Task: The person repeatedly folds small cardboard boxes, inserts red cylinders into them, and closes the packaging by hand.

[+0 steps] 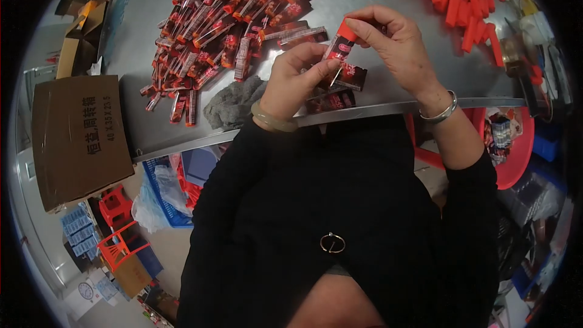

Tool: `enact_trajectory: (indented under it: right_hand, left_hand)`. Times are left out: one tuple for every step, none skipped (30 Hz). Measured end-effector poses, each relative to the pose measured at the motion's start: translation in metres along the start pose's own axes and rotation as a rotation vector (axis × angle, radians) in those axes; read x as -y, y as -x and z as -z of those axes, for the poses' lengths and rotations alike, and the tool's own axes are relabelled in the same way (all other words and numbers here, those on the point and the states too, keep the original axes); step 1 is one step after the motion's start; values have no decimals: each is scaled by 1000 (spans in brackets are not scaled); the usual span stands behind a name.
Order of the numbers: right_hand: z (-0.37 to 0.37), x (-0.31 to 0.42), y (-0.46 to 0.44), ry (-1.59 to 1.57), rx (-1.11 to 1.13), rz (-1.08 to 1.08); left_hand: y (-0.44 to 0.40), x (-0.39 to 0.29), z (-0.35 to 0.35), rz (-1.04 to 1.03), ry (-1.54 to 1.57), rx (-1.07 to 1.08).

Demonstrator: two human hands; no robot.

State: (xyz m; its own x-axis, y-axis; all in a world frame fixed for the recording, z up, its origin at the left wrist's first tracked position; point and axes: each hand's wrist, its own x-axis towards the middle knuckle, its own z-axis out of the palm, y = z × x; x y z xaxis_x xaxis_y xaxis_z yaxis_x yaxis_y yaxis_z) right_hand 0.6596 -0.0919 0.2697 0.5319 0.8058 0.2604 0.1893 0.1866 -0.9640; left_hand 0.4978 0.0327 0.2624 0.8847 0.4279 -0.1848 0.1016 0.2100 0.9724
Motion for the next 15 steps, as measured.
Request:
enact_trajectory:
  right_hand:
    - [-1, -2, 1, -1, 3, 3]
    - [-1, -3, 3, 68, 34, -6]
    - [-2, -2, 5, 138, 66, -16]
    - [-3, 2, 7, 138, 69, -13]
    - [-5, 10, 11, 271, 78, 83]
    - [-6, 16, 14, 403, 88, 180]
    - [-8, 19, 18, 403, 93, 184]
    - [-10, 22, 22, 510, 157, 216]
    - [-11, 23, 24, 618, 220, 247]
    - [-13, 23, 26, 618, 220, 248]
    - [-15, 20, 27, 645, 206, 283]
    - [-17, 19, 29, 671, 192, 317]
    - [-19, 18, 30, 672, 192, 319]
    - [-21, 18, 31, 668, 177, 326]
    - [-23, 18, 31, 663, 163, 333]
  left_hand:
    - [1, -2, 0, 13, 33, 31]
    - [1, -4, 0, 26, 67, 62]
    - [1, -3, 0, 22, 67, 59]
    - [2, -1, 1, 15, 132, 63]
    - [2, 0, 1, 7, 198, 67]
    - [2, -1, 1, 1, 199, 63]
    - [3, -4, 1, 21, 258, 72]
    - [5, -5, 1, 43, 316, 83]
    - [6, -5, 0, 41, 315, 81]
    - [7, -3, 0, 46, 333, 83]
    - [8, -2, -1, 50, 350, 85]
    - [9, -4, -4, 49, 350, 85]
    - [11, -7, -7, 67, 412, 84]
    - [12, -10, -9, 85, 475, 83]
    - [13, -11, -9, 84, 476, 82]
